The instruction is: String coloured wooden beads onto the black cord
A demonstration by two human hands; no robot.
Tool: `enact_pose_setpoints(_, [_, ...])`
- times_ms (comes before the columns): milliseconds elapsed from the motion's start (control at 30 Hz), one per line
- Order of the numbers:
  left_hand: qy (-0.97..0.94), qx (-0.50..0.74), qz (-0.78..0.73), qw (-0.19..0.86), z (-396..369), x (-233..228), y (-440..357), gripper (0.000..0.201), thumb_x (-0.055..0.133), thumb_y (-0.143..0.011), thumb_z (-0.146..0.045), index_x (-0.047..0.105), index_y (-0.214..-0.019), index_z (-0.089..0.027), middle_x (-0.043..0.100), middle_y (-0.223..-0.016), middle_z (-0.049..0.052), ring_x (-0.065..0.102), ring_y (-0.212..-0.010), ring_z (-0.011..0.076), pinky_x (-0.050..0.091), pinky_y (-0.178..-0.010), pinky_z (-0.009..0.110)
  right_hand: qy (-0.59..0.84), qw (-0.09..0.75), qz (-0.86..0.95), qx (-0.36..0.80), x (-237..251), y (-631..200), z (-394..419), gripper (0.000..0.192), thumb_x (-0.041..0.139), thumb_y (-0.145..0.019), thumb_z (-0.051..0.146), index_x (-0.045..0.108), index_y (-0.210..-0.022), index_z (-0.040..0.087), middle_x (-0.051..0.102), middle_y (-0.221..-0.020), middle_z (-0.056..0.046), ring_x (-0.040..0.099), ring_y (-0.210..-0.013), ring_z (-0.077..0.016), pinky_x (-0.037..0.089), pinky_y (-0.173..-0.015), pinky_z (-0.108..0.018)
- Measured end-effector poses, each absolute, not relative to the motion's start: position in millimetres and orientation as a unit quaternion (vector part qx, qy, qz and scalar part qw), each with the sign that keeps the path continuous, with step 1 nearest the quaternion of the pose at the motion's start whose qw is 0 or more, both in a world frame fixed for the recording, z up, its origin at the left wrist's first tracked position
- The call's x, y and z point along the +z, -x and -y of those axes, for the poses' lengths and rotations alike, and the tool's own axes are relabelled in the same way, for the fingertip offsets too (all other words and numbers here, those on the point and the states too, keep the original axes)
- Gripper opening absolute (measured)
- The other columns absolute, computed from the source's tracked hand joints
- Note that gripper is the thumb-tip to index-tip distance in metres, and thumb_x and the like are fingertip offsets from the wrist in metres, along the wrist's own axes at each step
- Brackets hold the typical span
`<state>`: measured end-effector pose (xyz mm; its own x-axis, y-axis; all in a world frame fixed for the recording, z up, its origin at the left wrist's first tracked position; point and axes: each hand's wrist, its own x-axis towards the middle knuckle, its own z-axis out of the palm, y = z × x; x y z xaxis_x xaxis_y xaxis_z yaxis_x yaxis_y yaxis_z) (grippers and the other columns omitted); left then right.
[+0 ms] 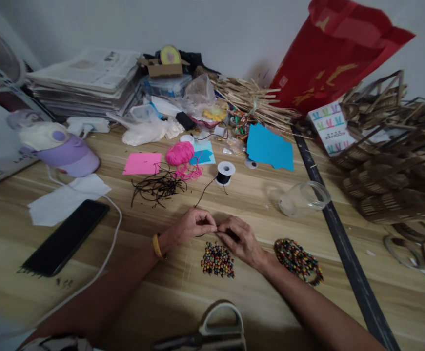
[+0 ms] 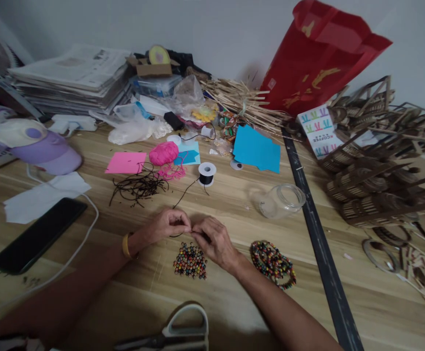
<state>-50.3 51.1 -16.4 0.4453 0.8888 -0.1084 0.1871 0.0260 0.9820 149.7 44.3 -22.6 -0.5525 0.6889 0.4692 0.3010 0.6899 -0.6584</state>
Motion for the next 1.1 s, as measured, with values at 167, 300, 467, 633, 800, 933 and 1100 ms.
enact_pose_setpoints(167, [-0.629,0.3,-0.433,0.572,-50,-16,50,0.017,0.064,-0.075,-0.025,0.065,-0.076,-0.008,0.064,-0.071,0.005,0.055,-0.064,0.011,0.043,-0.062,0.023,0.297,0.367,0.837,0.276,-21,-150,-45,0.01,0.052,-0.091,0.023,0.061,-0.088,0.019,0.063,-0.076,-0.006,0.057,-0.072,-0.0174,0.047,-0.068,-0.031])
enact_pose_setpoints(300, [-0.628,0.299,-0.438,0.569,-49,-15,49,0.014,0.063,-0.074,-0.022,0.064,-0.075,-0.009,0.064,-0.071,0.004,0.056,-0.065,0.0116,0.044,-0.064,0.023,0.303,0.36,0.835,0.286,-22,-152,-46,0.013,0.051,-0.092,0.025,0.062,-0.089,0.019,0.063,-0.077,-0.006,0.056,-0.073,-0.0173,0.047,-0.068,-0.031])
enact_pose_setpoints(467, [-0.629,0.318,-0.456,0.544,-47,-16,46,0.009,0.064,-0.074,-0.019,0.064,-0.077,-0.01,0.064,-0.073,0.003,0.057,-0.069,0.0117,0.046,-0.067,0.023,0.318,0.359,0.825,0.299,-23,-153,-46,0.014,0.05,-0.093,0.024,0.062,-0.088,0.019,0.061,-0.079,-0.006,0.056,-0.075,-0.0178,0.047,-0.069,-0.031])
enact_pose_setpoints(633, [-0.684,0.3,-0.447,0.492,-43,-13,44,0.006,0.067,-0.071,-0.014,0.064,-0.076,-0.012,0.062,-0.069,0.001,0.055,-0.064,0.0109,0.044,-0.062,0.022,0.34,0.395,0.789,0.326,-21,-153,-47,0.011,0.052,-0.091,0.024,0.06,-0.086,0.019,0.059,-0.081,-0.006,0.056,-0.079,-0.0185,0.047,-0.071,-0.032])
enact_pose_setpoints(800, [-0.809,0.234,-0.385,0.377,-42,-6,45,0.006,0.067,-0.075,-0.016,0.069,-0.07,-0.015,0.067,-0.073,0.004,0.059,-0.076,0.0157,0.043,-0.077,0.027,0.355,0.409,0.768,0.343,-22,-153,-49,0.015,0.053,-0.091,0.028,0.059,-0.08,0.019,0.057,-0.076,-0.005,0.054,-0.073,-0.0174,0.045,-0.067,-0.03])
enact_pose_setpoints(933, [-0.855,0.189,-0.363,0.319,-39,-6,44,0.006,0.065,-0.079,-0.018,0.07,-0.074,-0.017,0.066,-0.077,0.004,0.058,-0.078,0.0158,0.041,-0.08,0.028,0.374,0.416,0.741,0.371,-24,-154,-50,0.018,0.053,-0.09,0.031,0.059,-0.079,0.018,0.057,-0.074,-0.003,0.053,-0.071,-0.0158,0.044,-0.065,-0.028])
enact_pose_setpoints(1100, [-0.878,0.161,-0.362,0.271,-35,-6,42,0.007,0.064,-0.08,-0.019,0.069,-0.075,-0.017,0.064,-0.079,0.004,0.057,-0.082,0.0171,0.038,-0.082,0.029,0.404,0.422,0.688,0.431,-22,-153,-50,0.02,0.057,-0.088,0.035,0.059,-0.079,0.017,0.057,-0.071,-0.002,0.052,-0.066,-0.014,0.044,-0.06,-0.025])
